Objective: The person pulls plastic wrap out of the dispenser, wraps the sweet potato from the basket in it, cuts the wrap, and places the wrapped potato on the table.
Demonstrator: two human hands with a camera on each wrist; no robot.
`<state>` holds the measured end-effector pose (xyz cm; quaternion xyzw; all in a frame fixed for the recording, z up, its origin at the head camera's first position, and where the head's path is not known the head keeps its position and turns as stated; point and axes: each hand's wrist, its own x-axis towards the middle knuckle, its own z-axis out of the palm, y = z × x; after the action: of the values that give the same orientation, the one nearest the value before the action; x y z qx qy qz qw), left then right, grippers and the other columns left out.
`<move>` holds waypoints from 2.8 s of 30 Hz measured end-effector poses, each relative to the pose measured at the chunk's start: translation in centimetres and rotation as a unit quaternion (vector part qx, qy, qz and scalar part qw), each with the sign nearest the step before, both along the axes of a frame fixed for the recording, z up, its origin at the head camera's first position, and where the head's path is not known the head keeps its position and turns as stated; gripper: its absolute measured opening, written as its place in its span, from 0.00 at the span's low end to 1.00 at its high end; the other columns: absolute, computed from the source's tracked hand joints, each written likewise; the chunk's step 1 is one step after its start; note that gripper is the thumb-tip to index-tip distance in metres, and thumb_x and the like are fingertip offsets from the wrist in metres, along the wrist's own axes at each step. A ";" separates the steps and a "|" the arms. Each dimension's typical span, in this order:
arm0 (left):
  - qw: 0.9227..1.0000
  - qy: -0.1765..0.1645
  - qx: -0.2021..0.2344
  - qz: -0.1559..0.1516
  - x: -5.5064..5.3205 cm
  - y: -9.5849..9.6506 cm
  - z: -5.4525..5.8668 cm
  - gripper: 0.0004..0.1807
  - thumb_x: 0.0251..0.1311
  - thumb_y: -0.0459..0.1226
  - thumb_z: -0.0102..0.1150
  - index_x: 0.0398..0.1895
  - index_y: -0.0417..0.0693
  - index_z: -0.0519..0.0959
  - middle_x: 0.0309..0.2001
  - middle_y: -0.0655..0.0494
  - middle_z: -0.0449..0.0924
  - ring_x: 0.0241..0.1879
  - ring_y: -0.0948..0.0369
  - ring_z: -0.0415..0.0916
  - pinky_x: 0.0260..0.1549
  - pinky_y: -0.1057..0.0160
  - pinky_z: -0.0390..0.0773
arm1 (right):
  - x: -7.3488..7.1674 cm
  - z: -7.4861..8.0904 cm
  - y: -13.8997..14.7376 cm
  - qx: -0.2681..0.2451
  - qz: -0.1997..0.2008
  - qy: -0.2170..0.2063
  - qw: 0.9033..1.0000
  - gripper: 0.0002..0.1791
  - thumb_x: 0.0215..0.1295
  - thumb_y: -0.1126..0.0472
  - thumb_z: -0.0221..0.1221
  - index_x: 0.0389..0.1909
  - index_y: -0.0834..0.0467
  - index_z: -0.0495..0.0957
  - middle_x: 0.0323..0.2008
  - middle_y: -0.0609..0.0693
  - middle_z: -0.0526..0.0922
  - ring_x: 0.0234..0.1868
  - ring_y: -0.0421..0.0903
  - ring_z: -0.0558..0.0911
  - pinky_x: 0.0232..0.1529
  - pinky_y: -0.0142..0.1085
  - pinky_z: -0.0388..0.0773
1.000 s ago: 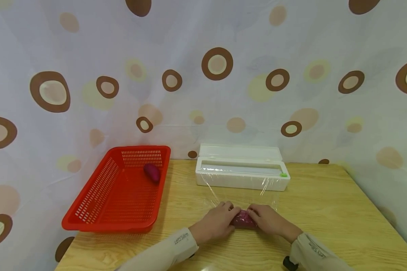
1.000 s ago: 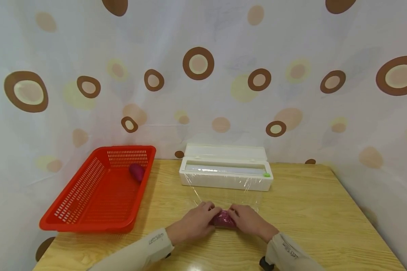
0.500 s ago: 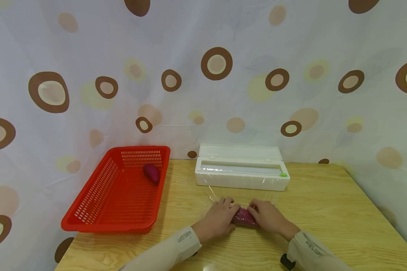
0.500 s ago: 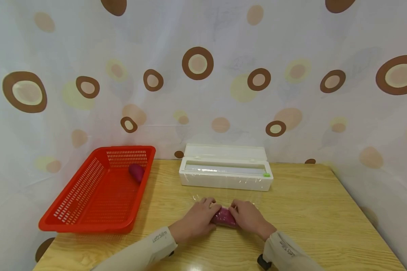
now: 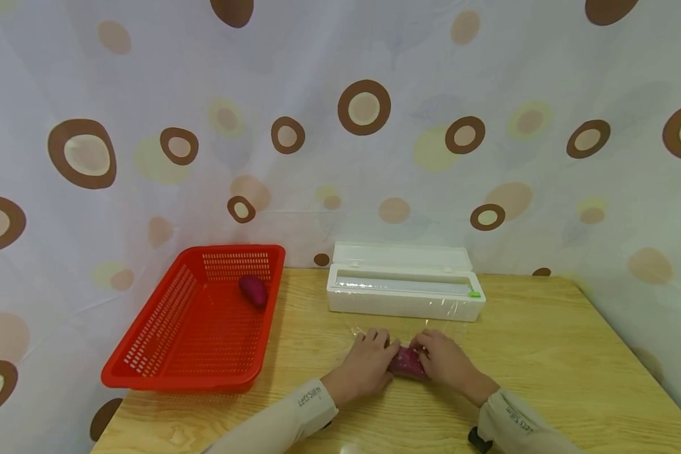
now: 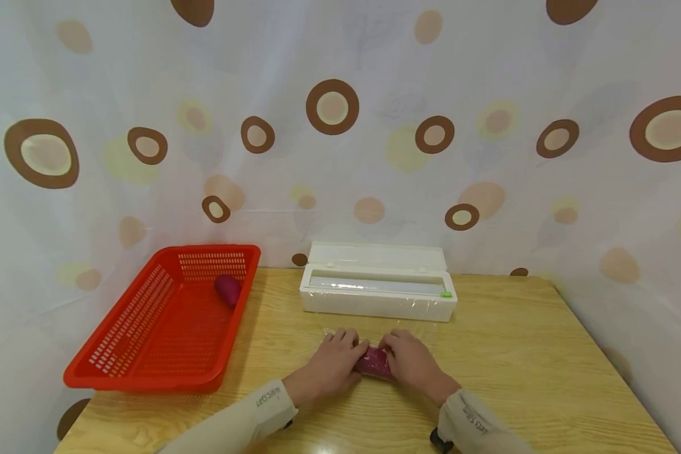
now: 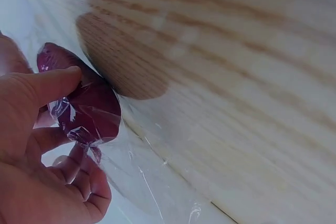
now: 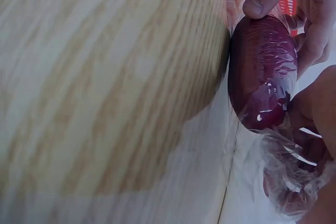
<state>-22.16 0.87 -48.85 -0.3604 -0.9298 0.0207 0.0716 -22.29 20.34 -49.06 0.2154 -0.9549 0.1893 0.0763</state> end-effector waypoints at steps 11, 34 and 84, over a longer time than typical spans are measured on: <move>0.999 -0.002 0.047 0.003 -0.2 -0.2 -0.1 0.22 0.59 0.46 0.62 0.54 0.47 0.73 0.47 0.55 0.75 0.46 0.60 0.72 0.46 0.65 0.74 | 0.6 0.2 -0.3 0.048 0.025 -0.012 0.998 0.21 0.61 0.49 0.62 0.44 0.62 0.80 0.34 0.46 0.77 0.33 0.40 0.74 0.32 0.37 0.74; 0.991 -0.045 0.117 0.044 -1.8 0.1 -0.5 0.28 0.56 0.39 0.64 0.59 0.44 0.68 0.51 0.50 0.76 0.47 0.56 0.74 0.49 0.62 0.74 | 0.0 0.4 0.3 -0.042 -0.022 -0.066 0.997 0.22 0.59 0.50 0.64 0.46 0.64 0.77 0.36 0.50 0.71 0.33 0.41 0.71 0.36 0.38 0.73; 0.966 -0.080 0.227 0.089 -3.4 0.9 -0.1 0.25 0.60 0.36 0.55 0.61 0.39 0.66 0.53 0.46 0.71 0.52 0.54 0.71 0.53 0.59 0.71 | -2.2 -0.9 0.2 -0.032 -0.062 0.097 0.993 0.26 0.48 0.59 0.72 0.48 0.64 0.77 0.42 0.59 0.75 0.42 0.55 0.74 0.44 0.47 0.75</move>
<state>-25.54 1.75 -48.99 -0.2507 -0.9412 -0.2137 0.0748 -24.49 20.50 -50.01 0.1704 -0.9481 0.1926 0.1871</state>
